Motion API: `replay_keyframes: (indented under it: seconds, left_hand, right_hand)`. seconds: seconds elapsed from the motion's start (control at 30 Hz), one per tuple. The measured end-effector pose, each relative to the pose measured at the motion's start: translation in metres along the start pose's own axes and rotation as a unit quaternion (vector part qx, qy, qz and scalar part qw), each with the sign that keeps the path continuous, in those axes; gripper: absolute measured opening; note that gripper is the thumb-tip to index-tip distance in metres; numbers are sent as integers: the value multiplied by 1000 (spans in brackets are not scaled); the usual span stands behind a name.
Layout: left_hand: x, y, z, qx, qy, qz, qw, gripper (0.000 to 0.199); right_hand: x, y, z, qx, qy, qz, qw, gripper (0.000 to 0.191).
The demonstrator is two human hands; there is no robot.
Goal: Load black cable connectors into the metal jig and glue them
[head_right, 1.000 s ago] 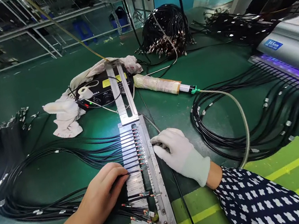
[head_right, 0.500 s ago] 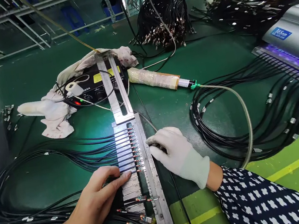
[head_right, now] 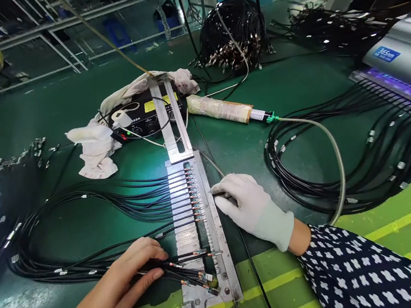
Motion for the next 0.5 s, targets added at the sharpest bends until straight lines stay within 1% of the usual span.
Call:
replay_keyframes:
  seconds: [0.07, 0.17, 0.33, 0.4, 0.5]
  left_hand:
    - [5, -3, 0, 11, -15, -10, 1000, 16]
    - [14, -6, -5, -3, -12, -14, 1000, 15]
    - [21, -18, -16, -26, 70, 1, 997, 17]
    - [19, -23, -24, -55, 83, 11, 995, 15]
    - [8, -23, -38, -131, 77, 26, 988, 12]
  right_hand:
    - [0, 0, 1, 3, -2, 4, 1000, 16]
    - [-1, 2, 2, 6, 1, 6, 1000, 16]
    - [-3, 3, 1, 3, 7, 5, 1000, 16]
    - [-3, 3, 1, 7, 9, 10, 1000, 16]
    - [-4, 4, 2, 10, 10, 17, 1000, 16]
Point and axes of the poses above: each hand's wrist, its own y-axis towards the middle knuckle, its own z-axis out of the palm, x = y × z, the point moved 9 cm from there along y, towards the middle knuckle, and after that the axes turned 5 degrees about x, right-handed, at the moved point
